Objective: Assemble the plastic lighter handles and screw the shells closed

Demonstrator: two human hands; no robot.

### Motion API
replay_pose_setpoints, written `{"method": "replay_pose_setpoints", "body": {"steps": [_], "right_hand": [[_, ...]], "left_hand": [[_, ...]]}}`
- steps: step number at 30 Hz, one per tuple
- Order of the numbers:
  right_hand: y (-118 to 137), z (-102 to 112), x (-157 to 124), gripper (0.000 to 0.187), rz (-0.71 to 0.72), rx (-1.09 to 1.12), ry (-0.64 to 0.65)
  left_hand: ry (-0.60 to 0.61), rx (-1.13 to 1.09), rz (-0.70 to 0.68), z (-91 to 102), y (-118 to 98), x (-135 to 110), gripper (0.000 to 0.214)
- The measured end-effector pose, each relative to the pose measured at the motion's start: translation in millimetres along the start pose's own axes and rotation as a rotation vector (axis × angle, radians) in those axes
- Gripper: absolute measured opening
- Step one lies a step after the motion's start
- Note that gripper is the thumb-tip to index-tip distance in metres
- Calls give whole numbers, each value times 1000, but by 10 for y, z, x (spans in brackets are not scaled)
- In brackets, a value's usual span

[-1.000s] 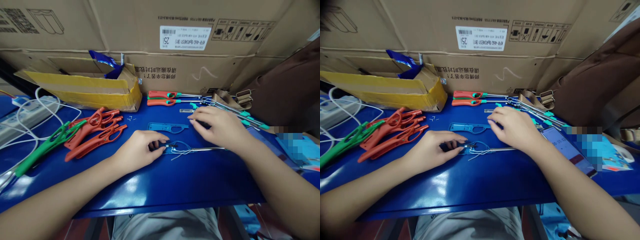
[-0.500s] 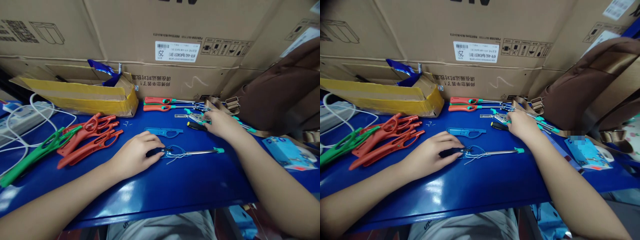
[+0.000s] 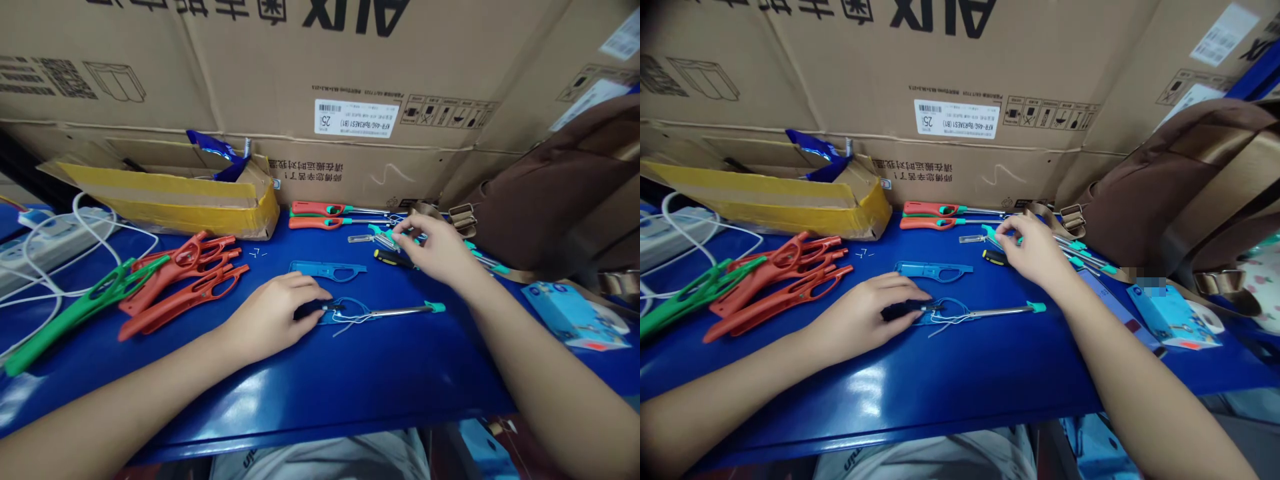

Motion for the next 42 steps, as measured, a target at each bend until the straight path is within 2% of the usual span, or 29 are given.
{"method": "replay_pose_setpoints", "body": {"steps": [3, 5, 9, 15, 19, 21, 25, 28, 31, 35, 39, 42], "right_hand": [[178, -256, -133, 28, -143, 643, 199], [323, -434, -262, 36, -242, 897, 320], [537, -676, -478, 35, -361, 1120, 487], [539, -788, -544, 29, -378, 1187, 607], [525, -758, -530, 27, -255, 1094, 595], [563, -691, -525, 21, -69, 906, 558], [680, -516, -550, 19, 398, 399, 462], [703, -425, -576, 19, 589, 90, 431], [698, -369, -588, 21, 638, -59, 448], [702, -348, -603, 20, 570, -86, 519], [740, -361, -624, 22, 580, -127, 503], [728, -384, -621, 23, 549, -151, 539]], "left_hand": [[-53, -86, 117, 41, -12, 8, 23], [-66, -171, 192, 52, -24, 17, 23], [-48, -349, 264, 31, -58, 37, 20], [43, -543, 396, -35, -47, 50, 25], [76, -576, 437, -29, -23, 47, 27], [73, -548, 430, -13, -16, 40, 25], [71, -482, 403, -3, -6, 29, 19], [76, -447, 376, -8, 0, 30, 17], [57, -412, 320, 5, -9, 37, 18], [3, -344, 234, 23, -34, 42, 14], [-41, -307, 164, 12, -49, 41, 12], [-79, -241, 133, 28, -54, 41, 9]]}}
Point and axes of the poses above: each hand's wrist, its own x-axis towards the middle knuckle, its own z-axis out of the back of the hand, y = z × x, the point moved 4 cm from there along x, towards the middle knuckle, and after that the axes turned 14 degrees about x, right-handed, at the moved point
